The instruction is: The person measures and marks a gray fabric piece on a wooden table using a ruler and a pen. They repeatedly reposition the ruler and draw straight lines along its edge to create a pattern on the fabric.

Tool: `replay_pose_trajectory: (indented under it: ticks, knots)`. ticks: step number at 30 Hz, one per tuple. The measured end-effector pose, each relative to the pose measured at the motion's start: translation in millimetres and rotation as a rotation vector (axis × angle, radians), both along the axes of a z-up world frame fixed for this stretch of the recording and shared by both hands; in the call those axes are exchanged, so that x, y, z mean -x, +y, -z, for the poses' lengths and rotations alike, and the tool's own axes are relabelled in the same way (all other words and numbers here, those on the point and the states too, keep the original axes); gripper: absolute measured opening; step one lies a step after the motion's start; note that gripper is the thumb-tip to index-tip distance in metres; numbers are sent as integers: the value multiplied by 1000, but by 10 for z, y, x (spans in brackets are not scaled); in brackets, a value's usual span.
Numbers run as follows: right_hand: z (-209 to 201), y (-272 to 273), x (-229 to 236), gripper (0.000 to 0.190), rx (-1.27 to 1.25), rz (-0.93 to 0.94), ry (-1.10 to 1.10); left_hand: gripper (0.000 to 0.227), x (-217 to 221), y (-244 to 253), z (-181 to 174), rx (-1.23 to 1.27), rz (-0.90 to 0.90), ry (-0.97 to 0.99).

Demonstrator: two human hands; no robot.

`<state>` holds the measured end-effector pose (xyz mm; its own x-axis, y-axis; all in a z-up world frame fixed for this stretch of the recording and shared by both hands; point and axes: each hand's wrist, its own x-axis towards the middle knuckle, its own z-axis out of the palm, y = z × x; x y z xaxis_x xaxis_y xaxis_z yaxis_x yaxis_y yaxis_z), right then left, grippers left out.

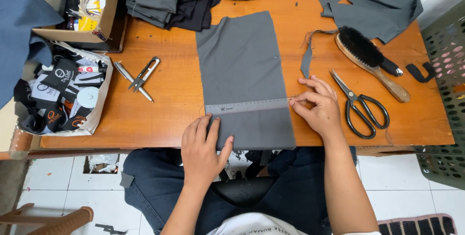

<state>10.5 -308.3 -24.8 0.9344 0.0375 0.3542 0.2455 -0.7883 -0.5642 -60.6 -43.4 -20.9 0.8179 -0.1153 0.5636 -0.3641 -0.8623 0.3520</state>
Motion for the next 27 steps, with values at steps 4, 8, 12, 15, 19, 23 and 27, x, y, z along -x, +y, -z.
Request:
replay_pose_trajectory:
  ticks: [4,8,12,15,19,23,27]
  knots:
    - [-17,6,9,10,-12,0,1,39,3,2,-21,-21,-2,1]
    - [-13,0,16,9,-7,0,1,40,5,4,-52,-80,-5,14]
    - [-19,3,20,9,1,4,-4,45,-16,-28,-86,-168,-35,26]
    - [0,0,12,10,-6,9,0,47,-30,-73,-53,-213,-67,20]
    - [-31,4,22,10,-10,16,1,49,-43,-86,-49,-226,-81,39]
    - [-35,-1,6,10,-7,8,12,48,-45,-87,-66,-235,-82,52]
    - [-19,-6,-3,10,-2,11,23,48,-36,-86,-84,-256,-83,81]
